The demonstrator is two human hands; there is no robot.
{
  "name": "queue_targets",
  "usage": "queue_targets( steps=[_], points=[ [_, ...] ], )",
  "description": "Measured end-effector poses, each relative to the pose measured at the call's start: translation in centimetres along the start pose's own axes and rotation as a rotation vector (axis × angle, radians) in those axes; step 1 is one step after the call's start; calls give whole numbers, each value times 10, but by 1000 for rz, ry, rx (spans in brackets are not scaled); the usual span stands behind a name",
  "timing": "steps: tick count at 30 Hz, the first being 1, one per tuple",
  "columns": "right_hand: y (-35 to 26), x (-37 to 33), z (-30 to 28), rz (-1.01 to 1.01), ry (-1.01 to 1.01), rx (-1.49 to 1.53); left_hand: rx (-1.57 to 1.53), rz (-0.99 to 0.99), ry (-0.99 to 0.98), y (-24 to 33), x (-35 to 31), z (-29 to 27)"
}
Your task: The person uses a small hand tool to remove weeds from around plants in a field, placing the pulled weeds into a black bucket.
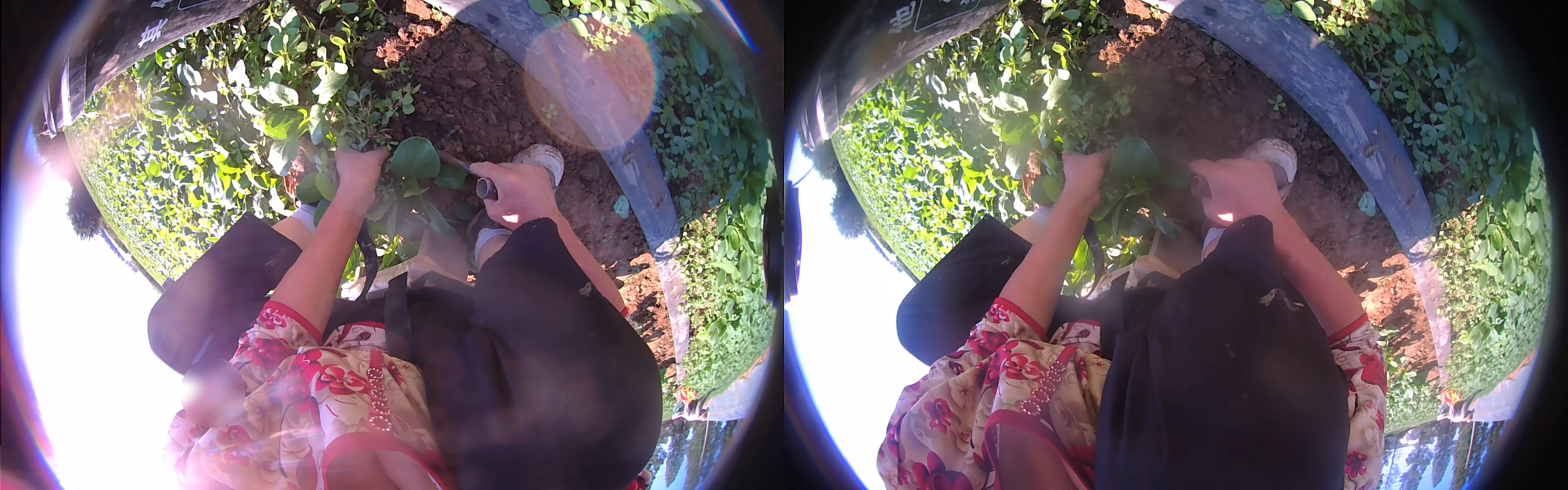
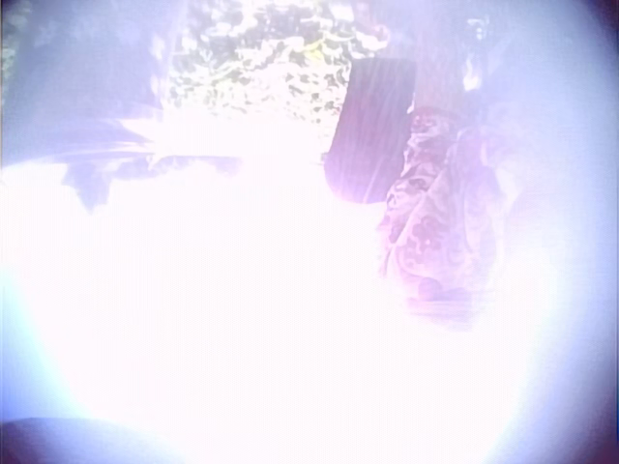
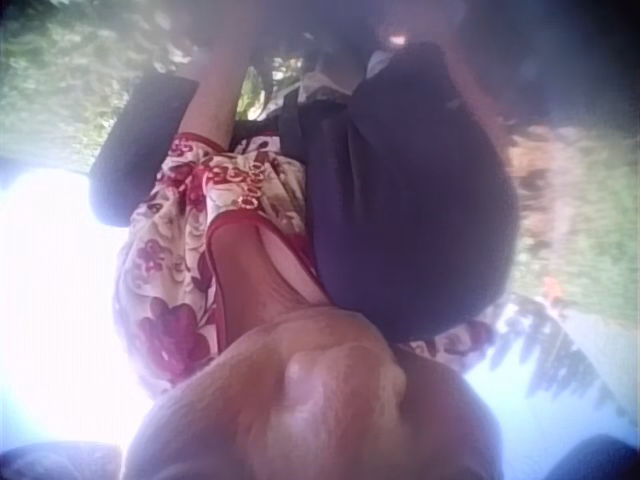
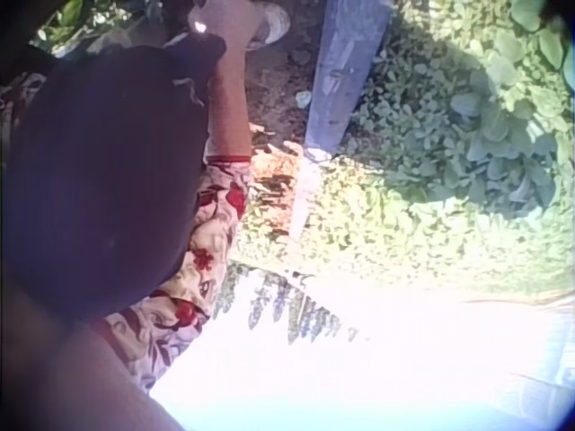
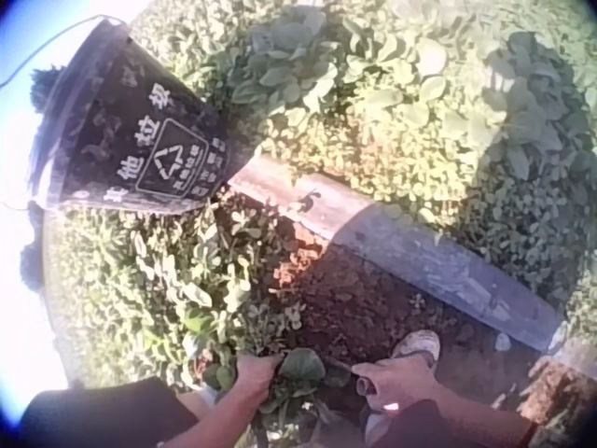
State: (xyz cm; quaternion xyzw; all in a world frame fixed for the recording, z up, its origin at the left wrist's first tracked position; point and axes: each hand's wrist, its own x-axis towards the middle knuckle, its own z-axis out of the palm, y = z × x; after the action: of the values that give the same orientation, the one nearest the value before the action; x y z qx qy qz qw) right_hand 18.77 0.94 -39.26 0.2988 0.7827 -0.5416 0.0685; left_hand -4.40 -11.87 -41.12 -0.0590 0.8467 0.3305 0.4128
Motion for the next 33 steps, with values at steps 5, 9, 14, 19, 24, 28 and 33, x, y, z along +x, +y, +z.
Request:
queue_targets(
  steps=[5,9,14,19,24,28,33],
  points=[
    [5,47,46,22,64,-39,53,-17,102,7,-8,3],
    [-8,49,24,-1,6,-50,-162,-47,-19,24,-5,-16],
    [-26,19,-21,36,-56,-141,-289,-44,-66,41,-5,-32],
    [-17,13,-13,52,-33,-92,-286,-93,-34,45,-8,-41],
    [-8,40,19,3,28,-82,-327,-114,-30,39,-3,-51],
    [1,61,33,-33,74,5,-387,-109,-11,31,7,-55],
    [-23,47,0,4,42,-66,-301,-83,-105,47,-13,-47]
  ],
)
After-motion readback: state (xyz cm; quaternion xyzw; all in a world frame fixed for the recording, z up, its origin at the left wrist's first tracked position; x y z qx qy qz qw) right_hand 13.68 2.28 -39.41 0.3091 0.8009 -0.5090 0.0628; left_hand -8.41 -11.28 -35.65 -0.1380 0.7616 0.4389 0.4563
